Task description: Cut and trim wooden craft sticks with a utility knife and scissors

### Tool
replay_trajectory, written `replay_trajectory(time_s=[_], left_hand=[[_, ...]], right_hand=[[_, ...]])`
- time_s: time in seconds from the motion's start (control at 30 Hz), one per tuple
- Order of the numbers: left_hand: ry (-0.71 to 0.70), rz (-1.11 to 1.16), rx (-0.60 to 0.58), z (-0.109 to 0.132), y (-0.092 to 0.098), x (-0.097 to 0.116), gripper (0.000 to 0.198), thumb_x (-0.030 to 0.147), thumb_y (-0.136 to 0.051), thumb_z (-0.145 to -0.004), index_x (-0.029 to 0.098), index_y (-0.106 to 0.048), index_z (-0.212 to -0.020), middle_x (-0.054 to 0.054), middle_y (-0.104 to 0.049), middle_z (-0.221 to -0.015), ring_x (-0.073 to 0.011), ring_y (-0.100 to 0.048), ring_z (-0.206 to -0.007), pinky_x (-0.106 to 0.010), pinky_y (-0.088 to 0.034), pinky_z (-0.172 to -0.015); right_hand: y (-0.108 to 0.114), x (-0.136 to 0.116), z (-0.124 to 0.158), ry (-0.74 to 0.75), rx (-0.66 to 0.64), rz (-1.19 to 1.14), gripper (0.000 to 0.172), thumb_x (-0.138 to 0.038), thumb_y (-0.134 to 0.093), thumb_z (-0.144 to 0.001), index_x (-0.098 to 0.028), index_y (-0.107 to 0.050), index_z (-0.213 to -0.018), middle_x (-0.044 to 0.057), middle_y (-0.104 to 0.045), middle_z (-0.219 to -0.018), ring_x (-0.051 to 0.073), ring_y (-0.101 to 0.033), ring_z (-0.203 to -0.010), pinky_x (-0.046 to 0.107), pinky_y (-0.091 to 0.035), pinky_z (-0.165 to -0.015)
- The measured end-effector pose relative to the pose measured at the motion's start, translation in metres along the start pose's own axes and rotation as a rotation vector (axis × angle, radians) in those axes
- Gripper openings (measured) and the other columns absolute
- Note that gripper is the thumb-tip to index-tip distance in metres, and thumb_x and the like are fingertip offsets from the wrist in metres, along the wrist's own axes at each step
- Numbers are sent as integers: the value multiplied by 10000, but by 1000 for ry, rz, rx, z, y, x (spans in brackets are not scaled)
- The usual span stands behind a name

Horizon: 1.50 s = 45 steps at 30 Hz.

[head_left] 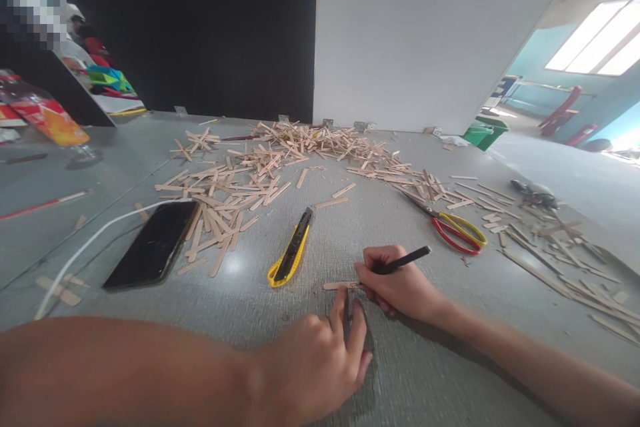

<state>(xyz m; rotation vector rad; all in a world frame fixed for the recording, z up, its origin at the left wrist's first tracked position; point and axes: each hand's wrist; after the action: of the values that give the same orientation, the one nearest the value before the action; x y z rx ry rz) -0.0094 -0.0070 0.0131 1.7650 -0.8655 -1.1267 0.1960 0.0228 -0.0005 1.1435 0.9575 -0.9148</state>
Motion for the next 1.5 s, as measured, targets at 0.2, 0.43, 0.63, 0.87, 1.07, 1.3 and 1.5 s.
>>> replay_trajectory(time_s=[0.2,0.43,0.63,0.87,1.07,1.3,1.5], left_hand=[[8,-2,6,0,1,0,511,386,-674,-970,-46,-731,-1236,-334,-730,-1220,-353,-818,-778,-332,-588,-418],[11,13,-27,0,1,1,525,382,-652,-987,-55,-708,-1273,-354,-722,-1221,-331,-811,-721,-335,-582,-421],[9,12,-31,0,1,0,515,390,-647,-990,-43,-720,-1258,-345,-723,-1228,-320,-807,-688,-329,-573,-420],[55,22,-9,5,-4,2,480,362,-515,-1056,-9,-667,-1319,-320,-753,-1195,-297,-810,-756,-330,-601,-542],[81,5,150,5,-6,-1,451,299,-367,-1101,37,-648,-1339,-225,-805,-1085,-305,-777,-1009,-396,-575,-861],[104,59,141,4,-10,-2,430,373,-441,-1084,74,-671,-1289,-174,-798,-1141,-296,-739,-1087,-411,-516,-972],[103,35,135,7,-13,-2,471,421,-476,-1063,55,-661,-1295,-241,-762,-1222,-346,-735,-1130,-427,-533,-938]], right_hand=[[-1,-1,-1,3,4,2,372,-328,-637,-907,-236,-456,-595,-71,-511,-435,75,-464,-291,149,-313,-267],[-1,-3,0,-3,11,-2,363,-318,-637,-886,-244,-439,-591,-74,-497,-423,72,-448,-285,150,-306,-265],[0,-2,-1,-21,1,-14,360,-321,-652,-879,-238,-449,-593,-72,-512,-433,74,-459,-284,150,-306,-266],[6,-6,-1,-19,-35,-60,388,-478,-636,-953,-228,-502,-689,-69,-551,-467,62,-401,-275,157,-274,-264],[6,1,-6,54,153,-165,321,-517,-711,-929,-209,-622,-918,-75,-564,-557,77,-445,-370,174,-354,-332],[4,11,-12,96,325,44,589,-261,-541,-903,-241,-454,-1485,106,-712,-1230,108,-593,-480,255,-470,-385],[39,-4,-24,335,514,1065,476,-147,-378,-1020,-88,-499,-1477,185,-760,-1084,270,-742,-811,366,-516,-659]])
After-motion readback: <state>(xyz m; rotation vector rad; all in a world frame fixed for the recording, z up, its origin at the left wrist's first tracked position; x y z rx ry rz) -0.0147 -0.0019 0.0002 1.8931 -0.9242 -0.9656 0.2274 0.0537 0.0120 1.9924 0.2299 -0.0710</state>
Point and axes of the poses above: each hand's wrist, its own z-axis away from the middle knuckle, its own y-axis out of the back of the hand, x = y × z
